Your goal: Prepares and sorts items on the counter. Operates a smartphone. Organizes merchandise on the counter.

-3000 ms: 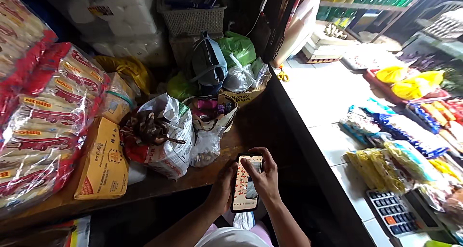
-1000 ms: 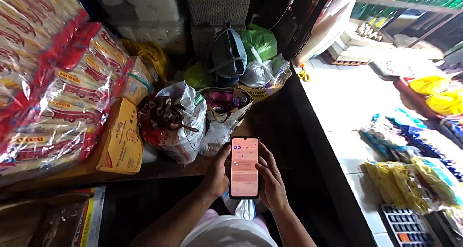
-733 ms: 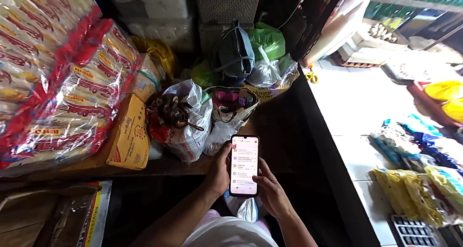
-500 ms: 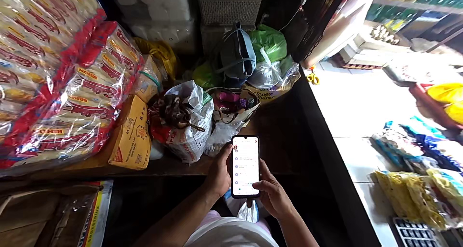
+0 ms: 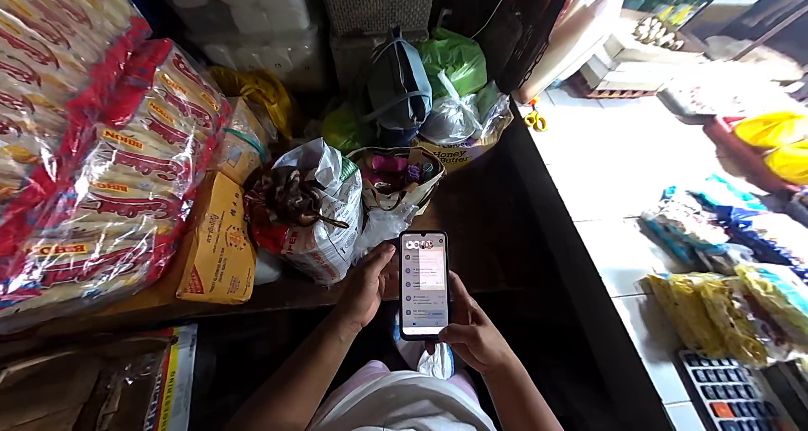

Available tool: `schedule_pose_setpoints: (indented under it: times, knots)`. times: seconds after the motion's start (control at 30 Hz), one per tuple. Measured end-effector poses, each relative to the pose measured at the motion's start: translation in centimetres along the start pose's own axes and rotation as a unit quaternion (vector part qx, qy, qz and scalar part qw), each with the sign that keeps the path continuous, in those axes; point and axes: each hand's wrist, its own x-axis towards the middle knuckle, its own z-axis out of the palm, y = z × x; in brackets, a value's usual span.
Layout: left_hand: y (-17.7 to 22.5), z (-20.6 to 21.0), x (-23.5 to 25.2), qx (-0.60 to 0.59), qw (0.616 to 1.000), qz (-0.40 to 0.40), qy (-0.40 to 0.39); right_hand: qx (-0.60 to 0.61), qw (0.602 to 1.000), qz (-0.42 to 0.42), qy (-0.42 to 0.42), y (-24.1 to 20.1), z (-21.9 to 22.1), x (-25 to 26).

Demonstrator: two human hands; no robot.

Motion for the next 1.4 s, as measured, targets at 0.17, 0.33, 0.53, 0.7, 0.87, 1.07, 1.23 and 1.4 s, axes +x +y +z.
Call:
schedule_pose_setpoints:
  times: [0.17, 0.33, 0.53, 0.7, 0.87, 1.07, 1.23, 1.4]
  knots:
    - [0.16, -0.43, 0.29, 0.047, 0.999, -0.012, 0.001, 0.006, 1.000, -0.011, -0.022, 0.17, -0.58, -0.08]
    - [0.42, -0.37, 0.27, 0.056, 0.998, -0.009, -0.015, -0.009, 0.999, -0.024, -0.039, 0.22, -0.79, 0.14]
    - [0.32, -0.63, 0.39, 0.055, 0.998, -0.006, -0.026, -0.008, 0.999, -0.018, -0.037, 0.05, -0.75, 0.19]
    - [0.49, -0.73, 0.35, 0.053, 0.998, -0.006, -0.022, -0.004, 0.999, -0.021, -0.034, 0.10, -0.77, 0.38]
    - [0.63, -0.93, 0.24, 0.056, 0.998, -0.004, -0.024, -0.004, 0.999, -0.014, -0.035, 0.13, -0.75, 0.62]
    - [0.67, -0.80, 0.08, 0.064, 0.998, -0.006, -0.014, -0.020, 0.999, -0.010, -0.023, 0.14, -0.58, 0.55]
    - [0.40, -0.75, 0.19, 0.054, 0.998, -0.009, -0.014, -0.020, 0.999, -0.014, -0.023, 0.04, -0.66, 0.34]
    - [0.27, -0.54, 0.11, 0.056, 0.998, -0.008, -0.014, -0.019, 0.999, -0.016, -0.021, 0.12, -0.76, 0.15]
